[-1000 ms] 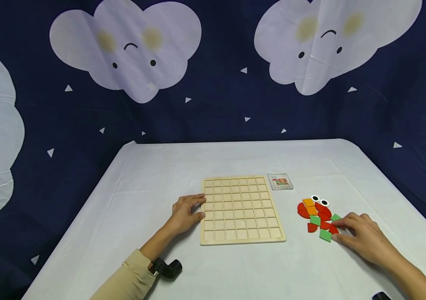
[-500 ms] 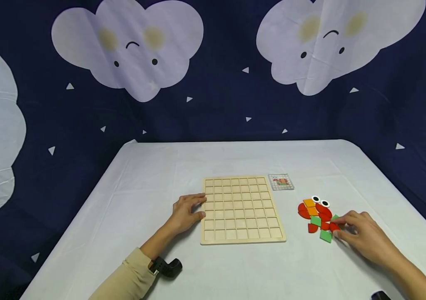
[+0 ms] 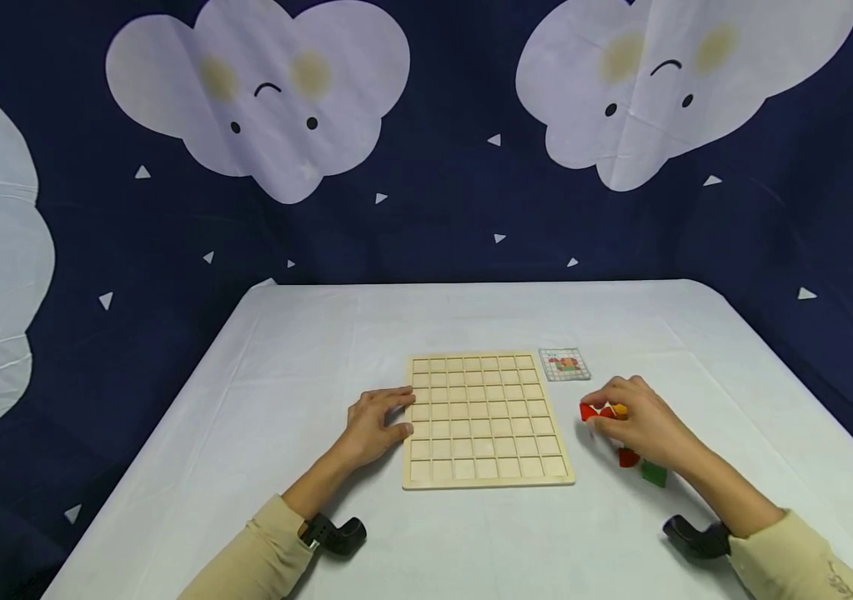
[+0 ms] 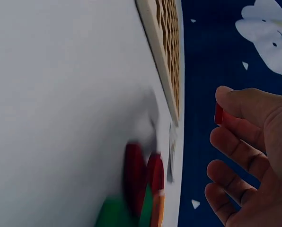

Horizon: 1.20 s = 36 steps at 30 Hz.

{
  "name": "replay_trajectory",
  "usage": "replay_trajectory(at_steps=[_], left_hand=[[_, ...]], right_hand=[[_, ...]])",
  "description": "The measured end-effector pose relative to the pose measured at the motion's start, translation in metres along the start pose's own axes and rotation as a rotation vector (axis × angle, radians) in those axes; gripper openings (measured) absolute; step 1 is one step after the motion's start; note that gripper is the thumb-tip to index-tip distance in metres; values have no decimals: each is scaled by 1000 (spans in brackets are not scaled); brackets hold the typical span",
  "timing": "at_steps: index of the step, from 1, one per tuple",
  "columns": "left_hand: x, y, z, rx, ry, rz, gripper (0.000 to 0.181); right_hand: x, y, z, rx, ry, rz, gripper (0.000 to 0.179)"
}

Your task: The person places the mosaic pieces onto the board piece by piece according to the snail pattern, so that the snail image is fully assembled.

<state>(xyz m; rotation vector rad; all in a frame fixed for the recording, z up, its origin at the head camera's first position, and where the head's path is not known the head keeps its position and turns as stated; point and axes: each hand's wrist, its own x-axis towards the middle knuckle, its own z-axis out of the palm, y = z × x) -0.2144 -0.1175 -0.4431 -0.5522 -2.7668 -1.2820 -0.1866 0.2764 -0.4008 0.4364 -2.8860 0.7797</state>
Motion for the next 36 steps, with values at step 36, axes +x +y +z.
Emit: replay_trajectory(at_steps=[36], left_hand=[[2,-1,2,14,8,-6,44]], right_hand=[[89,-29,57,56,-93,-111,22]])
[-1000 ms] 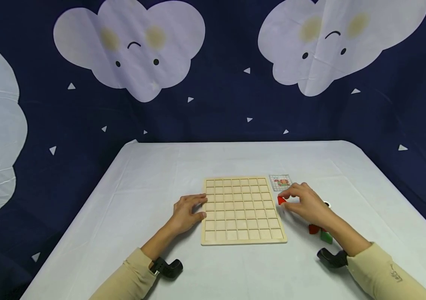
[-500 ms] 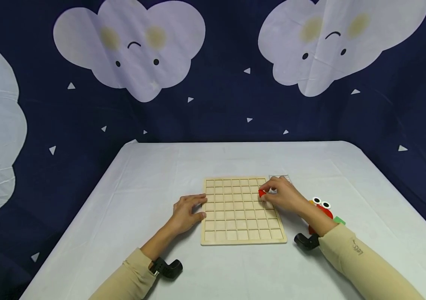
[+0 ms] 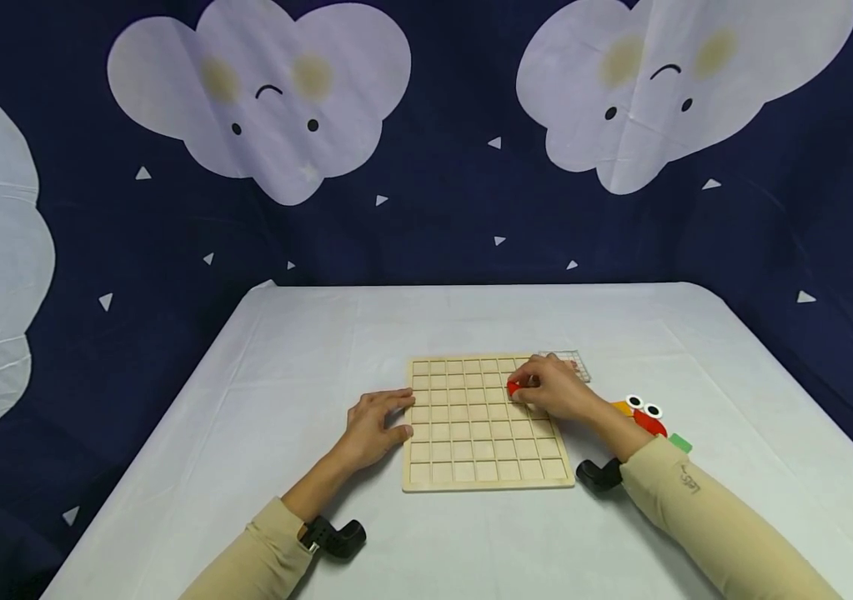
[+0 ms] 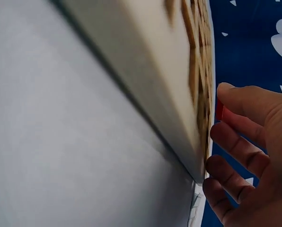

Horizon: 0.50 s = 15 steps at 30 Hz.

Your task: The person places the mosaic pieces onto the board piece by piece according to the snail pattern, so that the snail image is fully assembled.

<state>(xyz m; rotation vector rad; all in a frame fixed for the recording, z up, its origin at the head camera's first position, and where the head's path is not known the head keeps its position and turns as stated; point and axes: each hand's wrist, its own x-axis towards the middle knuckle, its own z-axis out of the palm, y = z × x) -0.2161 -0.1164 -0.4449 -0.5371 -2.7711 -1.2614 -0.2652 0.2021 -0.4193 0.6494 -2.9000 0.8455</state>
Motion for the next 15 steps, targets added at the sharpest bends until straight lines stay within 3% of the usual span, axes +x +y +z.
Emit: replay_trajectory(at_steps=[10,15], left_hand=[[1,1,-1,-1,5,6,43],[0,1,0,-3,3,9,43]], right_hand=[[-2,-1,3,-7,23,-45,25],[-2,-1,3,-27,-6,-32,24]])
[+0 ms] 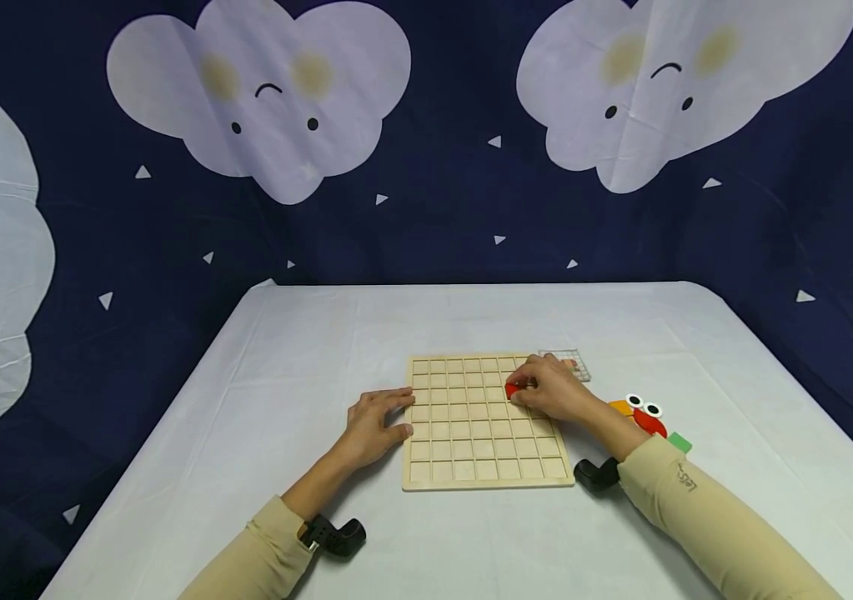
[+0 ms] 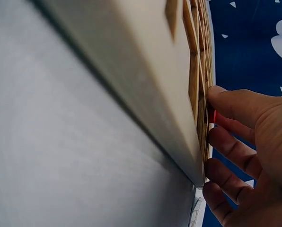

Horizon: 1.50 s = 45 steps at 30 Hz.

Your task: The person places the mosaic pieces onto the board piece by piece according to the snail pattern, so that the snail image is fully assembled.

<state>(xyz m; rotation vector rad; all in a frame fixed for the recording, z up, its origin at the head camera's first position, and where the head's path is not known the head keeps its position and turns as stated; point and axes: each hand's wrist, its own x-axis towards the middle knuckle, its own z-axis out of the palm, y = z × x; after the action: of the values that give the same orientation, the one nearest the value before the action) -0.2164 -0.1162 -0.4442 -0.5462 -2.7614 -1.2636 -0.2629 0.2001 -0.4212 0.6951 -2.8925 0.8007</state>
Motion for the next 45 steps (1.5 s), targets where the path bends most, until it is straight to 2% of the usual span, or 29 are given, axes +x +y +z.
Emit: replay_trajectory(at_steps=[10,17,24,30,41,45], left_hand=[[-2,0,0,6,-6,-17,44],[-2,2,-1,6,-8,-11,44],[-2,3,-1,6,-6,-8,44],[-1,2,-1,9,-10,-10,44],[-2,2,0,5,-10,-16,44],[-2,2,0,3,-12,-14,44]], right_hand=[[-1,1,-1,5,-13,3,27],[-12,5,-20,48,13,63,29],[-43,22,-49,15,24,156,32],[-77,32,-65,-18,20,215,32],[-128,48,-73,-91,42,252,34],[-143,54,-74,-123,65,250,28]])
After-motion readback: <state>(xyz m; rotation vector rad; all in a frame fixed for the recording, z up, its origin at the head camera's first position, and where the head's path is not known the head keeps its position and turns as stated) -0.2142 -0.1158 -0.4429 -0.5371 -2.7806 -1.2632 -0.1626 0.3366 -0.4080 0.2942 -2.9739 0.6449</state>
